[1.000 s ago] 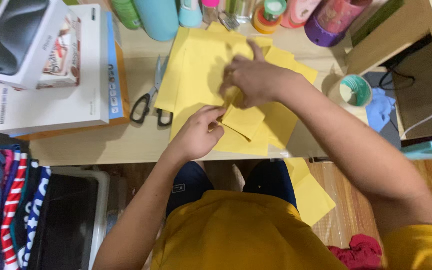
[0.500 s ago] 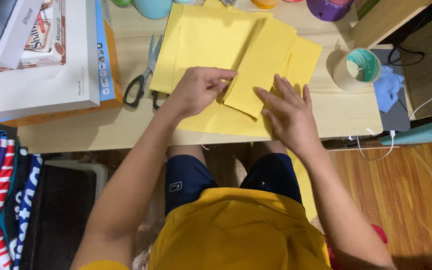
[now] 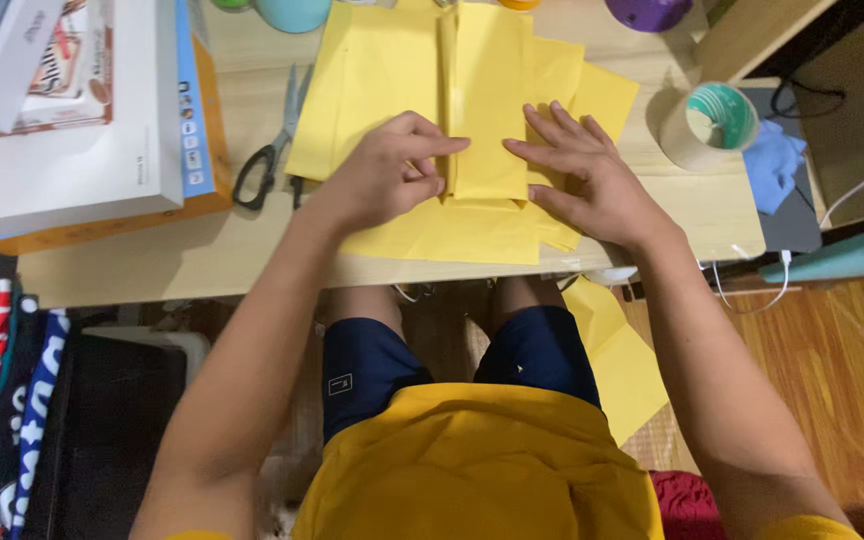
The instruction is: The person wraps a small box in yellow paper. They place the box on the paper, fold the paper around it, and use scissors to trim the excess. The person then folds the edges and secures the package with tape.
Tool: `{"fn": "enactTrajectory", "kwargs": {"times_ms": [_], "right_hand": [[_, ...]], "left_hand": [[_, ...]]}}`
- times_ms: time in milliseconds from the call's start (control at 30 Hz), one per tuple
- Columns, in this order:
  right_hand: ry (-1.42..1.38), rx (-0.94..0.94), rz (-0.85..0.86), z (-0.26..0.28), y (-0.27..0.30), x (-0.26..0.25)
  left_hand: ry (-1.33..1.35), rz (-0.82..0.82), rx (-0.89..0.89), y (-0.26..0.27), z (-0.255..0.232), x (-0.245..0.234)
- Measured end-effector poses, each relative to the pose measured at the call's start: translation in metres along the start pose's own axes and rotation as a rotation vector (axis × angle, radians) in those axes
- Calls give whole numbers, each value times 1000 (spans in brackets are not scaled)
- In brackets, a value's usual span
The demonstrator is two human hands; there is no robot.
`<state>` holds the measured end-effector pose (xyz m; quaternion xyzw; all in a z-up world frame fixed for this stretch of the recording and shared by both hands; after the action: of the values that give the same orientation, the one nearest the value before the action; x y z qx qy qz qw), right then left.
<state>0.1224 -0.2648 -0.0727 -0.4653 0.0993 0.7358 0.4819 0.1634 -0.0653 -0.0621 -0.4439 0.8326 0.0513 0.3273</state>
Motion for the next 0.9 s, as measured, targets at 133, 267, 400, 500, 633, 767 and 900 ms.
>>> {"fn": "enactTrajectory", "kwargs": {"times_ms": [133,267,400,500,633,767,900], "right_hand": [[14,-9,3,0,-1,0],[82,-44,-37,4,0,-4],[104,-107,-141,13,0,-9],[129,-128,-208,18,-1,-7],[72,-143,-263,23,1,-7],[120,-226,-311,35,5,-4],[25,-224,-360,34,8,-1]], "left_hand": [[-44,72,-23,-2,0,-1],[-41,27,-9,-1,-3,-1],[-113,-56,73,2,-13,-1],[-147,-129,166,8,-22,0],[-275,-220,287,18,-36,3],[-359,-262,323,24,-40,11],[-203,-250,309,23,-31,11]]}}
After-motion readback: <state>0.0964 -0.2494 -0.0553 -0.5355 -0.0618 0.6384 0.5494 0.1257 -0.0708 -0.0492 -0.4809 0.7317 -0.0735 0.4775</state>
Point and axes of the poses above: each hand's wrist, its own y-axis away from the middle knuckle, its own x-axis out of the palm, z = x × y, the point moved 9 cm from there along -y, towards the middle knuckle, and after that the axes turned 8 degrees about -x, right-handed, at the moved point
